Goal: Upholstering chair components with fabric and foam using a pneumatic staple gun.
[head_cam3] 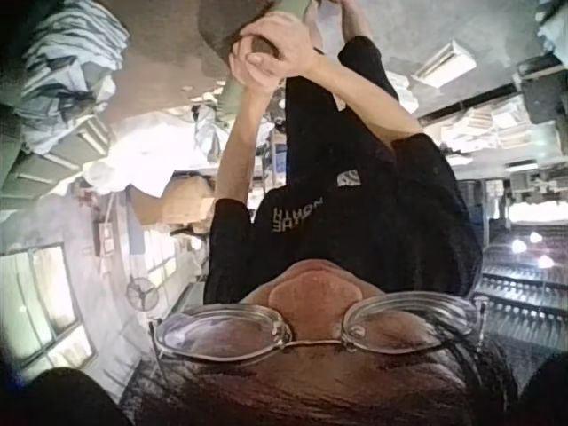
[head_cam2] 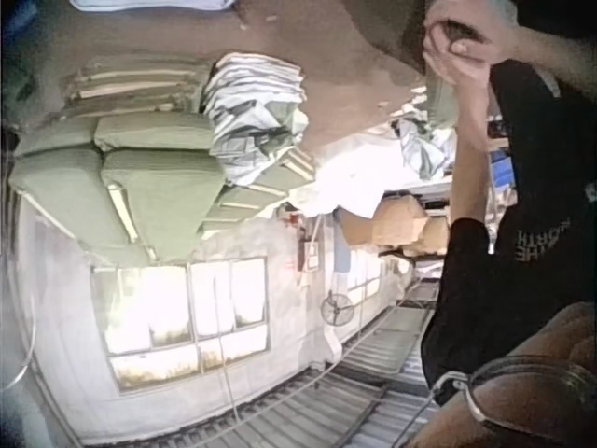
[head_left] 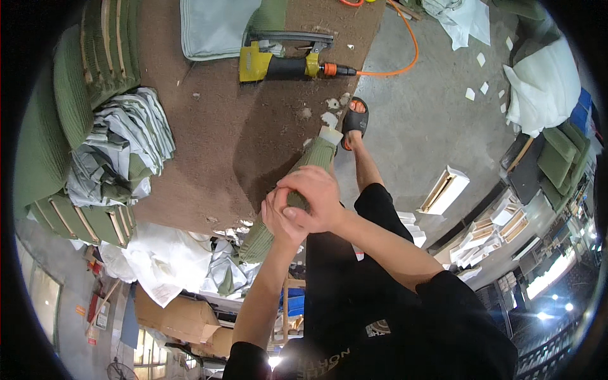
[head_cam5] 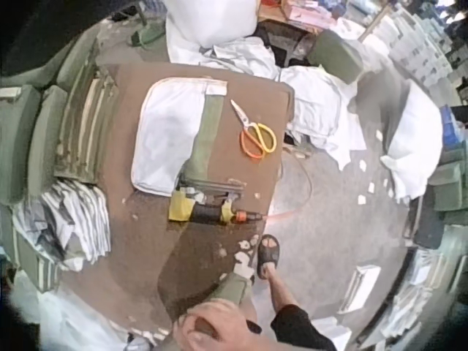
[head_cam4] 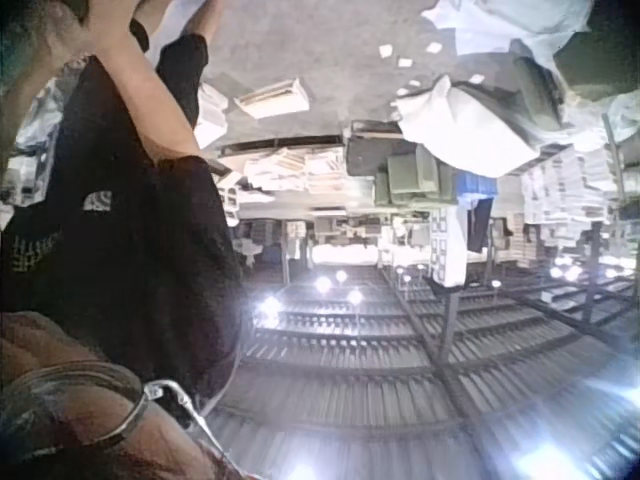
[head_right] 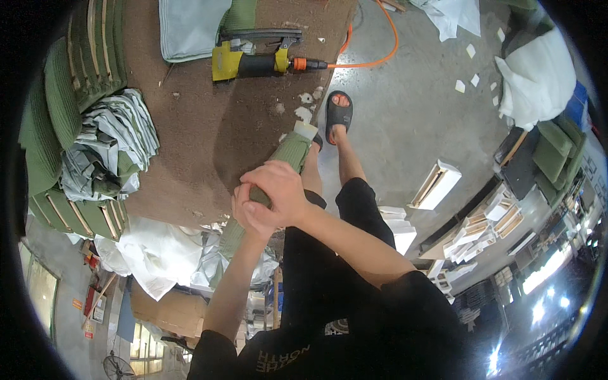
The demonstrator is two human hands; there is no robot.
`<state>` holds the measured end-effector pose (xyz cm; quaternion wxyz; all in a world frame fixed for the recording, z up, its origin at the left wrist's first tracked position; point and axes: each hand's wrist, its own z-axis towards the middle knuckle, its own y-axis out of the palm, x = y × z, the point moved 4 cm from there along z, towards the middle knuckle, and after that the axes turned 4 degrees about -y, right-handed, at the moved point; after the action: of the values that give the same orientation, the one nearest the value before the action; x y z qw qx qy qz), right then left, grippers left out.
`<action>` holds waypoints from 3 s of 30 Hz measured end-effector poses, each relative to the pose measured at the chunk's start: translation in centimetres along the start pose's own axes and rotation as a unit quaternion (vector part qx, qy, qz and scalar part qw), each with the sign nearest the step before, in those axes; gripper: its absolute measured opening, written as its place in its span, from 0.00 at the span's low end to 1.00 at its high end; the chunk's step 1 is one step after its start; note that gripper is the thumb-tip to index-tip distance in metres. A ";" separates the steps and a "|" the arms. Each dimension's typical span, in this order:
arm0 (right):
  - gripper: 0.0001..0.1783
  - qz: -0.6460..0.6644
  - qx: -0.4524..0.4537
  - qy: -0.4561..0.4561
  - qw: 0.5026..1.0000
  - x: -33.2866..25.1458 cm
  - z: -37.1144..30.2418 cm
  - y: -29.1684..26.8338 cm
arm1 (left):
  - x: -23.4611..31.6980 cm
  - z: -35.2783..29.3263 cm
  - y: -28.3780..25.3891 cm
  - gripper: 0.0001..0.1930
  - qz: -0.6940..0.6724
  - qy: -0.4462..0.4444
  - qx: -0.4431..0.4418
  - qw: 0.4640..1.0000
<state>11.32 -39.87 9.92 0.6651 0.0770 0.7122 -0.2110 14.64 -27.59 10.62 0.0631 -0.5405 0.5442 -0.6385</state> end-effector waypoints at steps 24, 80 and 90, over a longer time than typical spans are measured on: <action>0.25 0.186 0.284 0.599 0.725 21.3 -15.7 5.9 | -6.5 7.2 13.7 0.27 -0.059 -0.379 -0.330 0.863; 0.17 0.439 0.299 0.587 0.611 23.6 -19.2 0.9 | -0.6 1.0 18.0 0.14 -0.044 -0.205 -0.312 0.927; 0.13 0.589 0.194 0.520 0.588 18.2 -18.3 -3.1 | 0.3 -1.5 16.8 0.11 -0.143 -0.265 -0.405 0.863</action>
<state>-8.54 -38.41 -6.79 0.1303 0.7033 0.6779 0.1695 4.83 -33.52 -1.73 -0.1121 -0.7392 0.6344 -0.1964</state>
